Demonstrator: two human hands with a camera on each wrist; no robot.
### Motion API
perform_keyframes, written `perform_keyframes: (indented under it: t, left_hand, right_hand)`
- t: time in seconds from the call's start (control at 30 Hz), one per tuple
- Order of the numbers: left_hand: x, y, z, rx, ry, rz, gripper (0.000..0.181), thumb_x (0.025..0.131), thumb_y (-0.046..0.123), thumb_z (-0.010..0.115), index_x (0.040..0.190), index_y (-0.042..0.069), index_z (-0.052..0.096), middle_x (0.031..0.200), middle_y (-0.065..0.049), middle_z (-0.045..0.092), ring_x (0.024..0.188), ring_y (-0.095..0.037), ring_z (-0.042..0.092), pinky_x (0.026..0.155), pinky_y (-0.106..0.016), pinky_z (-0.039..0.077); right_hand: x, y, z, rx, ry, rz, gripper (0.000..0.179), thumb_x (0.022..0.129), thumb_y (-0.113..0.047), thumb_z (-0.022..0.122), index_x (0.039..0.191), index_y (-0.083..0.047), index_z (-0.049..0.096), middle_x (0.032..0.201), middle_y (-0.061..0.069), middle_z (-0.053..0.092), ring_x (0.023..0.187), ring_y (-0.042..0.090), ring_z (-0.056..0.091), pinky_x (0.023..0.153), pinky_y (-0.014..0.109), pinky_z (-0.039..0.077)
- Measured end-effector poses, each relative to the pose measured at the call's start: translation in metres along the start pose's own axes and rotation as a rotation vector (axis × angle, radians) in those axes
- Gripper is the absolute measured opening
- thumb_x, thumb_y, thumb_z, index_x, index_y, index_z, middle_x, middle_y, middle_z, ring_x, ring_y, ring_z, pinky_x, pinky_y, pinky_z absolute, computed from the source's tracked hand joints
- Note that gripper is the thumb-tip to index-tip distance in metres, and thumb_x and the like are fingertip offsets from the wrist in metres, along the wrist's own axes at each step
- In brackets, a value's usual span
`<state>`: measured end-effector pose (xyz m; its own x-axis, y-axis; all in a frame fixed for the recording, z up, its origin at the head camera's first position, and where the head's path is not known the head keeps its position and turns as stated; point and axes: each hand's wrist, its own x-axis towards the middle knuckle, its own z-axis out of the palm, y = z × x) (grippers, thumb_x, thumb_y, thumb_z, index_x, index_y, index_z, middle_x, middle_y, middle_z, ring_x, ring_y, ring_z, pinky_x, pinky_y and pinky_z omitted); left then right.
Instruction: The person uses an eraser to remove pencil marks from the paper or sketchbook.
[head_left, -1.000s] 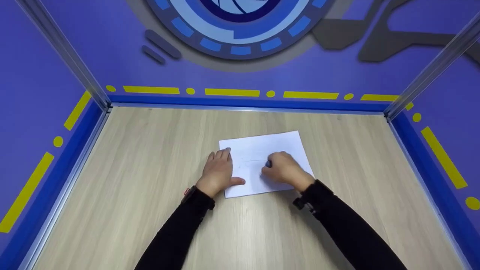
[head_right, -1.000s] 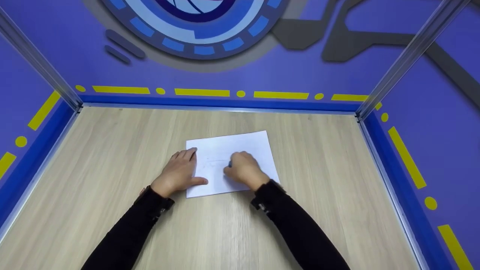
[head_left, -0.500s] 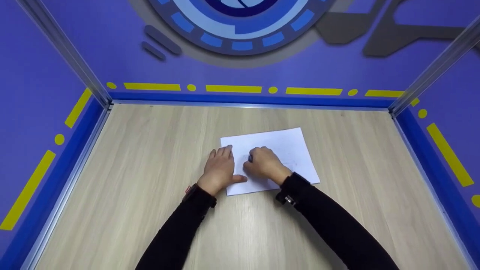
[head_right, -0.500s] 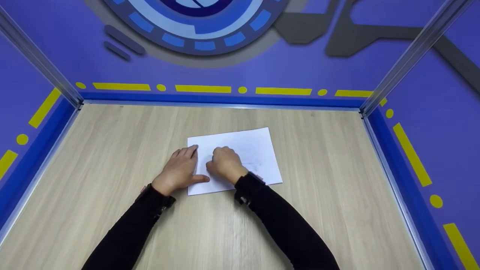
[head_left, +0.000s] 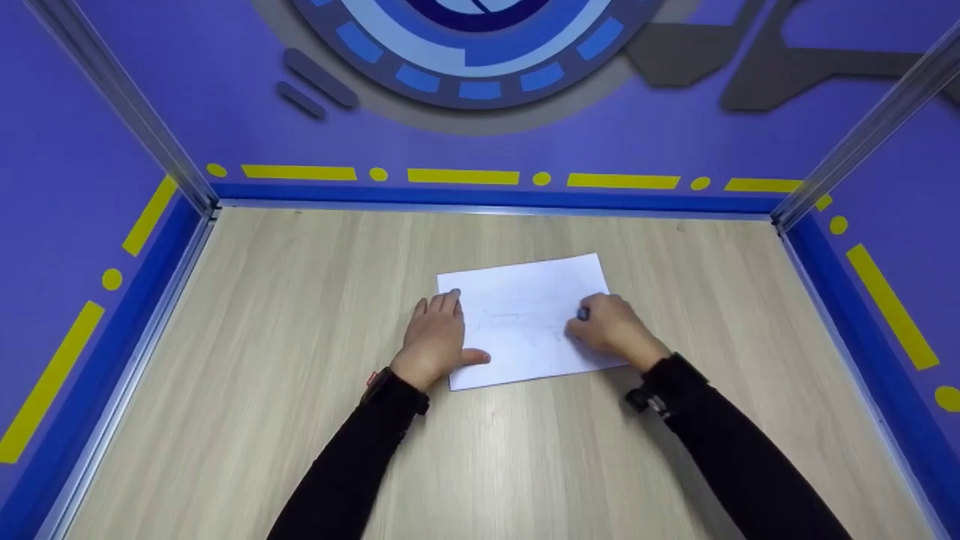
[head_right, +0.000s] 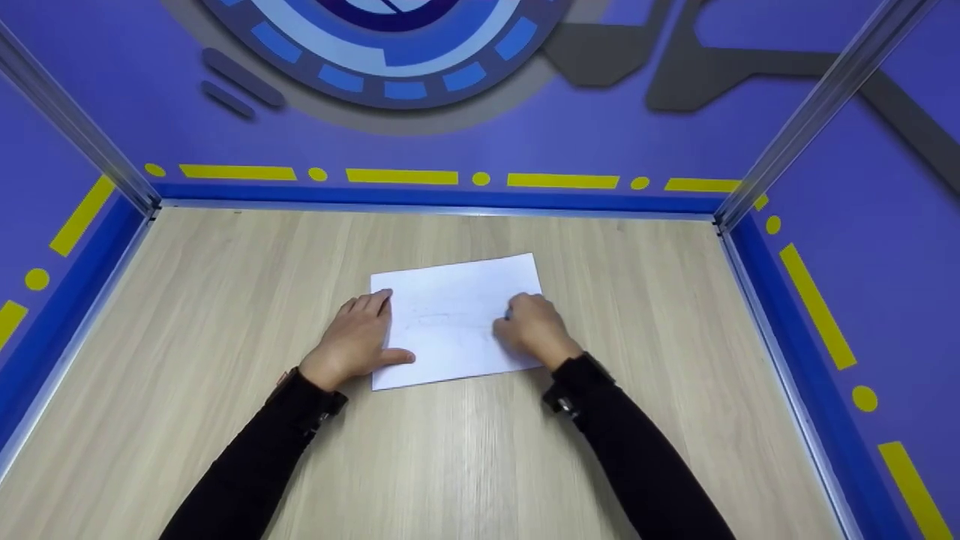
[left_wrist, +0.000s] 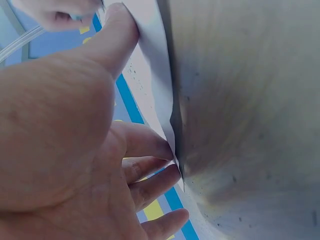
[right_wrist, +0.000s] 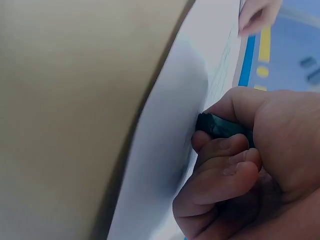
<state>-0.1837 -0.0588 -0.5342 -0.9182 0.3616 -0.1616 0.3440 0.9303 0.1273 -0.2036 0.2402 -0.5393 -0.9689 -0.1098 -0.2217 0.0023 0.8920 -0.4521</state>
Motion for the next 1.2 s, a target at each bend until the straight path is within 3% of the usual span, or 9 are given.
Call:
perform_keyframes:
  t: [0.23,0.43,0.57,0.73,0.93,1.2]
  left_hand:
    - [-0.001,-0.003,0.001,-0.010,-0.009,-0.004,0.113,0.075,0.071,0.070,0.148,-0.008,0.037,0.160,-0.016,0.030,0.148,-0.034,0.029,0.123,-0.055,0.022]
    - [-0.002,-0.004,0.002,0.010,-0.017,0.000,0.114,0.075,0.073,0.068,0.150,-0.007,0.036,0.161,-0.016,0.029,0.148,-0.034,0.029,0.123,-0.054,0.022]
    - [-0.002,-0.004,0.002,0.019,-0.018,0.006,0.114,0.075,0.075,0.067,0.149,-0.007,0.037,0.161,-0.016,0.030,0.148,-0.034,0.030,0.123,-0.054,0.023]
    - [-0.002,-0.004,0.001,0.022,-0.009,0.012,0.113,0.075,0.074,0.067,0.149,-0.007,0.038,0.160,-0.016,0.030,0.148,-0.034,0.030,0.123,-0.054,0.024]
    - [0.000,-0.003,0.001,0.006,-0.014,0.009,0.114,0.075,0.073,0.068,0.148,-0.008,0.037,0.160,-0.016,0.030,0.148,-0.034,0.029,0.123,-0.055,0.022]
    - [0.002,-0.001,0.001,0.003,-0.009,0.002,0.114,0.075,0.073,0.069,0.149,-0.008,0.037,0.160,-0.016,0.030,0.148,-0.033,0.030,0.123,-0.055,0.022]
  right_hand:
    - [-0.010,0.032,-0.014,-0.044,0.041,0.071,0.027,0.084,-0.026,0.065,0.069,-0.010,0.048,0.069,0.003,0.043,0.064,0.021,0.045,0.053,0.030,0.032]
    - [-0.015,0.033,-0.014,-0.063,0.036,0.068,0.027,0.086,-0.028,0.061,0.071,-0.009,0.048,0.071,0.005,0.044,0.066,0.022,0.045,0.053,0.031,0.032]
    - [-0.017,0.033,-0.016,-0.008,0.026,0.107,0.025,0.088,-0.028,0.062,0.073,-0.011,0.051,0.073,0.005,0.047,0.066,0.021,0.048,0.053,0.030,0.036]
    - [-0.018,0.026,-0.015,0.080,0.004,0.085,0.025,0.089,-0.029,0.061,0.074,-0.013,0.052,0.073,0.003,0.048,0.065,0.020,0.048,0.052,0.029,0.038]
    - [-0.013,-0.004,-0.005,0.126,0.004,-0.028,0.030,0.089,-0.029,0.062,0.068,-0.015,0.045,0.067,-0.001,0.042,0.060,0.017,0.045,0.051,0.029,0.036]
    - [0.005,-0.069,0.025,0.040,0.002,-0.331,0.024,0.091,-0.023,0.063,0.070,-0.014,0.054,0.064,-0.004,0.049,0.060,0.013,0.049,0.055,0.027,0.041]
